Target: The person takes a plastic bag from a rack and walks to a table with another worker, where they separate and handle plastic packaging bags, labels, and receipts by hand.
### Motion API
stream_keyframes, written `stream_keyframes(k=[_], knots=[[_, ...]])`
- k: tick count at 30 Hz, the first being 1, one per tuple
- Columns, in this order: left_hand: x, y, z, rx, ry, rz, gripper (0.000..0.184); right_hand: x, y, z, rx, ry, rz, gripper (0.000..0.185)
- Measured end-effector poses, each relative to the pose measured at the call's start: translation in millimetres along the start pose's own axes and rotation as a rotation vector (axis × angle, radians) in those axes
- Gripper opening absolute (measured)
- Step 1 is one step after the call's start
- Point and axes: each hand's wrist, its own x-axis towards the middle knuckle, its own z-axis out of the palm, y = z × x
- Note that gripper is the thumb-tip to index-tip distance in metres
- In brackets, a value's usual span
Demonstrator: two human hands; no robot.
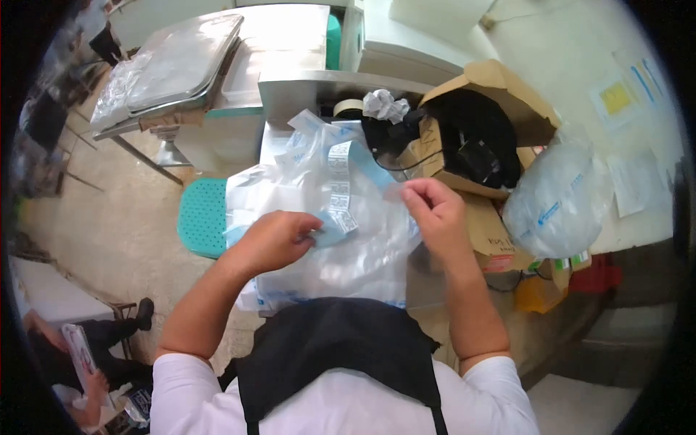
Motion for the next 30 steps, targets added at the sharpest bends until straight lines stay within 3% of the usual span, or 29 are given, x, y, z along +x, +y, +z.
stream_keyframes(k=[4,8,12,13,16,18,20,30], knots=[[6.9,-28.9,9.8,0.223,0.237,-0.149,0.035,-15.5,22.7,-16.6,0.174,0.015,0.160,0.016],[9.4,-38.6,1.5,0.272,0.285,-0.267,0.046,-39.2,59.1,-17.1,0.246,0.053,0.241,0.017],[8.3,-28.5,27.6,0.486,0.710,0.187,0.057,-59.9,83.0,-3.6,0.156,0.035,0.241,0.017],[5.9,-24.1,39.6,0.380,0.706,0.295,0.060,-63.7,87.1,0.7,0.137,0.005,0.237,0.016],[-3.9,-0.8,77.4,0.167,0.376,0.460,0.040,-67.5,115.4,13.9,0.115,-0.048,0.198,0.015],[-1.1,6.0,92.1,0.258,-0.059,0.233,0.037,-64.8,123.8,22.5,0.053,-0.047,0.087,0.014],[2.9,4.3,100.7,0.354,-0.203,0.034,0.046,-59.8,119.2,21.6,-0.126,-0.060,-0.070,0.013],[6.3,-10.6,112.2,0.287,-0.143,-0.093,0.057,-39.3,143.9,28.0,-0.413,-0.082,-0.571,0.010]])
